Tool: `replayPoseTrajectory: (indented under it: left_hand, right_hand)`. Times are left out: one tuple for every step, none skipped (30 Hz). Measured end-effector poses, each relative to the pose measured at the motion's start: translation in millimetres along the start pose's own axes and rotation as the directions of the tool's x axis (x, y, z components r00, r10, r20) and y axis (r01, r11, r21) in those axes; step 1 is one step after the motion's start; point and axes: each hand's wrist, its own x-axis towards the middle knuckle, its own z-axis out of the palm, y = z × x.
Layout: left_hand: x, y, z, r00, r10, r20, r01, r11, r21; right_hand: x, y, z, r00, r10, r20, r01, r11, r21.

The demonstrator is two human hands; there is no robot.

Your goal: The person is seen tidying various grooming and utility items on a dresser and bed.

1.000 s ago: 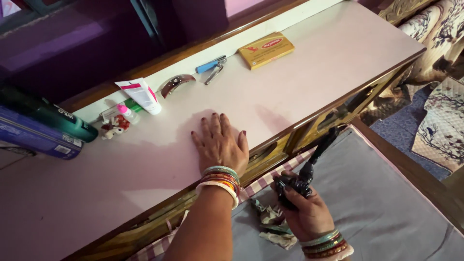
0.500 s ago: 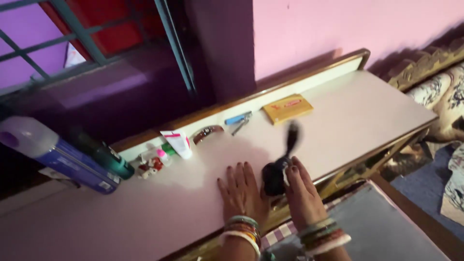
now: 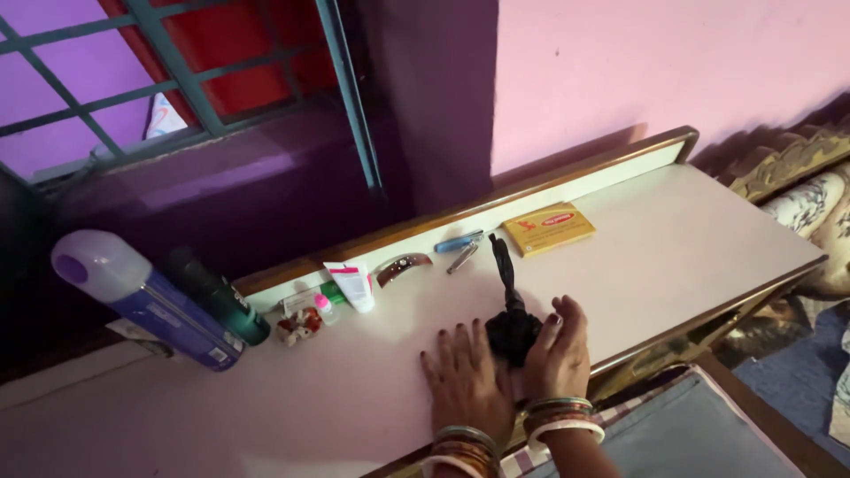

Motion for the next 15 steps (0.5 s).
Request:
replayPoseTrajectory:
  left_hand:
    - [0.6,-1.5,5.0,0.999,-0.013,-0.041,0.013,1.0,0.0]
    - [4.5,-4.8,9.9,0.996,-0.026,-0.087,0.027,1.0,0.003]
    - [11.8,-6.1,9.5,0.995,-0.023,-0.099,0.024,1.0,0.006]
    - [13.1,-6.1,10.0,0.994,-0.066,-0.091,0.06,0.997,-0.058]
    - [14.5,-6.6,11.1,0.991,-0.107,-0.08,0.097,0.988,-0.121]
    - [27.6,-5.4,8.0,0.991,-0.107,-0.08,0.097,0.987,-0.124]
    - [40.6,-4.5,5.2,0.989,0.021,-0.147,-0.058,0.966,-0.253]
    - [53.3,-4.8,2.3,0.963,0.136,-0.231,-0.215,0.907,-0.362]
    - [64.3,-7.2,1.6,0.963,0.135,-0.232,-0.215,0.906,-0.364]
    - [72.3,-10.0,1.1,0.962,0.27,-0.034,-0.262,0.884,-0.387]
    - [80.3,-12.9,0.7,0.904,0.398,0.16,-0.302,0.856,-0.42]
    - [84.7,-16.6,1.2,0.904,0.395,0.161,-0.298,0.856,-0.422]
    - [89.2,-20.3,1.5,0.886,0.38,0.267,-0.245,0.87,-0.427]
    - [95.4,-24.0,1.4,0.855,0.365,0.367,-0.195,0.884,-0.426]
    - [95.8,-22.0,-5.0,0.856,0.365,0.366,-0.194,0.883,-0.426]
  right_hand:
    - [-1.3,1.2,0.8,1.0,0.024,0.003,-0.024,0.998,-0.049]
    - [-0.6,1.5,4.8,0.999,0.047,0.005,-0.046,0.995,-0.092]
    - [3.6,-7.8,5.3,0.999,0.04,-0.001,-0.04,0.996,-0.084]
    - [3.0,-14.9,1.9,0.995,0.096,0.026,-0.092,0.989,-0.12]
    - [2.1,-21.5,-0.9,0.987,0.153,0.051,-0.143,0.977,-0.157]
    - [2.5,-13.1,1.7,0.987,0.151,0.049,-0.141,0.977,-0.16]
    - [2.7,-4.5,4.7,0.992,0.117,0.038,-0.111,0.983,-0.148]
    - [2.2,4.0,8.4,0.996,0.084,0.027,-0.079,0.988,-0.135]
    - [3.7,-1.1,7.7,0.996,0.081,0.027,-0.077,0.988,-0.136]
    - [2.5,-5.8,5.8,0.996,0.084,0.023,-0.08,0.987,-0.139]
    - [1.2,-10.5,3.9,0.996,0.087,0.019,-0.084,0.986,-0.142]
    - [0.3,-7.2,5.4,0.996,0.088,0.022,-0.083,0.986,-0.145]
    - [-0.5,-4.2,6.7,0.998,0.058,0.009,-0.057,0.991,-0.125]
    - [0.1,-1.5,8.9,1.0,0.027,-0.007,-0.028,0.994,-0.102]
    - [2.0,3.0,10.5,1.0,0.026,-0.006,-0.026,0.994,-0.103]
